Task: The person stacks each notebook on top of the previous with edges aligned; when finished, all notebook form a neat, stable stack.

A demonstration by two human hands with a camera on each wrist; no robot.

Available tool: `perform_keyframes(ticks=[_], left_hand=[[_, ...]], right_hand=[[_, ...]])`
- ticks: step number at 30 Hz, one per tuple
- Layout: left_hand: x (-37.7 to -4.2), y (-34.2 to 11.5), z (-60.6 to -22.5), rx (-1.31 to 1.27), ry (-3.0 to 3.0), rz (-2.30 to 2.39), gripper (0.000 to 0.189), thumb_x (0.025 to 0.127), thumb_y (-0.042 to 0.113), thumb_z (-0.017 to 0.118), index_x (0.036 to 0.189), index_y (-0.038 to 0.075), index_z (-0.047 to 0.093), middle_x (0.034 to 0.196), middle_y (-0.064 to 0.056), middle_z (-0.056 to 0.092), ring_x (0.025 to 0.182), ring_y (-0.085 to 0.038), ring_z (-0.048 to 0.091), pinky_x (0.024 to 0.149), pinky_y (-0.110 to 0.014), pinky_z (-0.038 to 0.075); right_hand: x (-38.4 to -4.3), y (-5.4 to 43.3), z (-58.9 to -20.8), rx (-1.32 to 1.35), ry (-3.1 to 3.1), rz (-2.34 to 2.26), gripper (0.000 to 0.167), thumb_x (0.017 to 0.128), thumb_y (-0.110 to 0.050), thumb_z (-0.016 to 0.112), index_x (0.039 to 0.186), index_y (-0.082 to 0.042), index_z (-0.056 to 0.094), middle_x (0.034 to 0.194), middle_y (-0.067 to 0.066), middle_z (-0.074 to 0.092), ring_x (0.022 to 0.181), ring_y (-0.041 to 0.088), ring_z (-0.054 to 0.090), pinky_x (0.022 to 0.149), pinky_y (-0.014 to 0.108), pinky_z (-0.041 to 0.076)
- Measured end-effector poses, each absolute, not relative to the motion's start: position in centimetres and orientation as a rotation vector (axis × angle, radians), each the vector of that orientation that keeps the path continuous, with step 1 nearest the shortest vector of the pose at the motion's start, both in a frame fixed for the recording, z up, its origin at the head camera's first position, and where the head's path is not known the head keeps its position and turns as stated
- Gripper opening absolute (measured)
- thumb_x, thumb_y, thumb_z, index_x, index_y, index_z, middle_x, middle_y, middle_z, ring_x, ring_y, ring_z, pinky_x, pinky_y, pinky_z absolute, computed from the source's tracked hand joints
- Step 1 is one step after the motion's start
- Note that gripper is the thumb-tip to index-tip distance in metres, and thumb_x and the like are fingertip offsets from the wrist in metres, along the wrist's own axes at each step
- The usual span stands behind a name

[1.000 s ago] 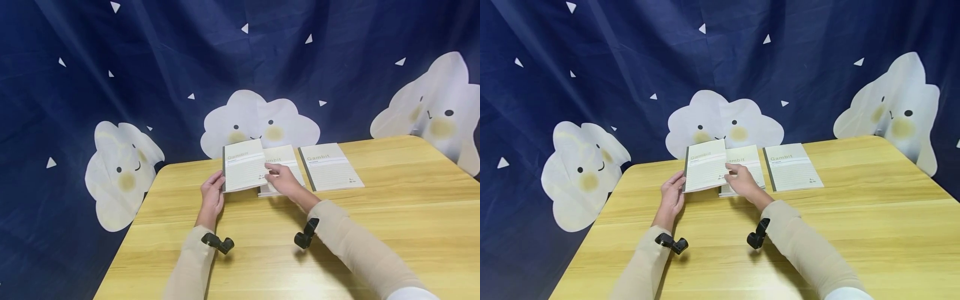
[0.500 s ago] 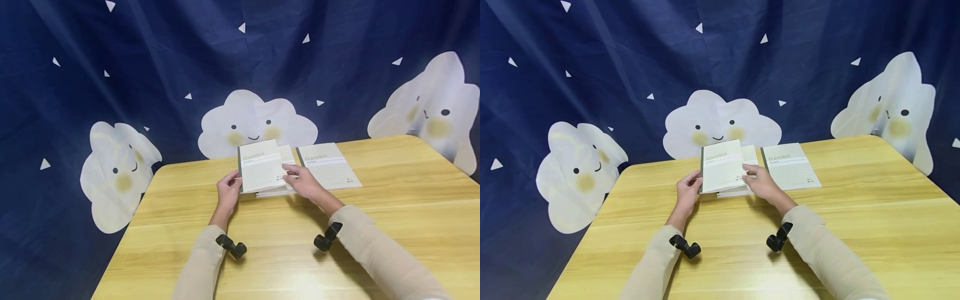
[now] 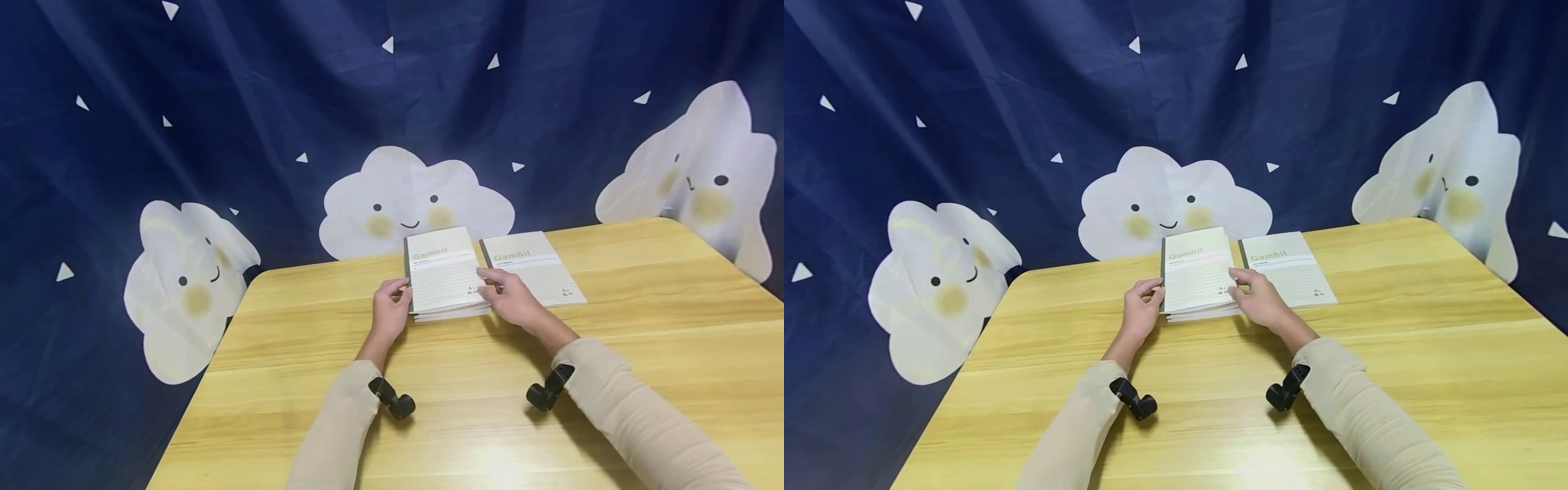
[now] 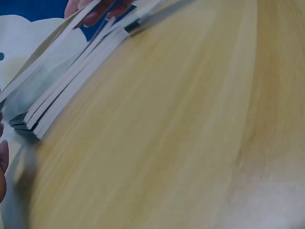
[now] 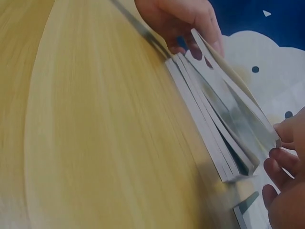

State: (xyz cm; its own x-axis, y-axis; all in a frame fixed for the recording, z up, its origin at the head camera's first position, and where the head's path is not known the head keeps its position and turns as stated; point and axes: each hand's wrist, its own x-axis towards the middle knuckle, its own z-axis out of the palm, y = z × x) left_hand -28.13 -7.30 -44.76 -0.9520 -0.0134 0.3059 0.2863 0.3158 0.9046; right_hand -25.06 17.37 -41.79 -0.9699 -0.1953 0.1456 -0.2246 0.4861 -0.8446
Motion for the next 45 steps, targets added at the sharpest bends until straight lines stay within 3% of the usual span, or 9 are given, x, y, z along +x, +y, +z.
perform_keyframes(ticks=[11, 20, 27, 33, 45], left_hand=[[-27.7, -6.3, -45.1, -0.278, -2.487, -1.51, 0.028, 0.092, 0.005, 0.055, 0.118, -0.002, 0.062, 0.118, -0.013, 0.059, 0.097, -0.022, 0.056, 0.082, -0.03, 0.051], [-27.5, -6.3, -45.4, -0.336, -2.524, -1.396, 0.027, 0.092, 0.004, 0.055, 0.117, -0.002, 0.063, 0.123, -0.016, 0.06, 0.108, -0.026, 0.057, 0.091, -0.034, 0.051], [-27.6, -6.3, -45.2, -0.379, -2.517, -1.322, 0.024, 0.091, 0.001, 0.056, 0.113, -0.003, 0.065, 0.119, -0.018, 0.063, 0.109, -0.027, 0.059, 0.094, -0.038, 0.049], [-27.6, -6.3, -45.1, -0.362, -2.561, -1.311, 0.023, 0.092, 0.004, 0.054, 0.111, -0.002, 0.067, 0.123, -0.022, 0.059, 0.122, -0.03, 0.052, 0.101, -0.037, 0.044], [-27.3, -6.3, -45.2, -0.357, -2.594, -1.337, 0.024, 0.094, 0.006, 0.053, 0.112, -0.002, 0.066, 0.125, -0.026, 0.054, 0.126, -0.031, 0.048, 0.102, -0.036, 0.042]], right_hand=[[-25.4, 17.9, -42.5, 0.382, -2.74, 1.347, 0.049, 0.094, -0.011, 0.054, 0.138, 0.005, 0.041, 0.139, 0.027, 0.042, 0.126, 0.043, 0.042, 0.106, 0.053, 0.034], [-25.5, 17.6, -42.8, 0.434, -2.777, 1.202, 0.048, 0.095, -0.01, 0.053, 0.137, 0.009, 0.04, 0.139, 0.03, 0.04, 0.13, 0.045, 0.036, 0.106, 0.054, 0.034], [-25.8, 17.4, -43.2, 0.411, -2.788, 1.127, 0.046, 0.094, -0.01, 0.053, 0.134, 0.009, 0.044, 0.137, 0.029, 0.044, 0.13, 0.044, 0.038, 0.107, 0.053, 0.032], [-25.9, 17.2, -43.3, 0.434, -2.784, 1.088, 0.045, 0.094, -0.009, 0.053, 0.133, 0.01, 0.045, 0.134, 0.03, 0.046, 0.128, 0.044, 0.04, 0.106, 0.053, 0.034], [-25.8, 17.2, -43.5, 0.429, -2.808, 1.018, 0.045, 0.094, -0.012, 0.053, 0.132, 0.011, 0.045, 0.13, 0.03, 0.051, 0.122, 0.042, 0.047, 0.102, 0.053, 0.038]])
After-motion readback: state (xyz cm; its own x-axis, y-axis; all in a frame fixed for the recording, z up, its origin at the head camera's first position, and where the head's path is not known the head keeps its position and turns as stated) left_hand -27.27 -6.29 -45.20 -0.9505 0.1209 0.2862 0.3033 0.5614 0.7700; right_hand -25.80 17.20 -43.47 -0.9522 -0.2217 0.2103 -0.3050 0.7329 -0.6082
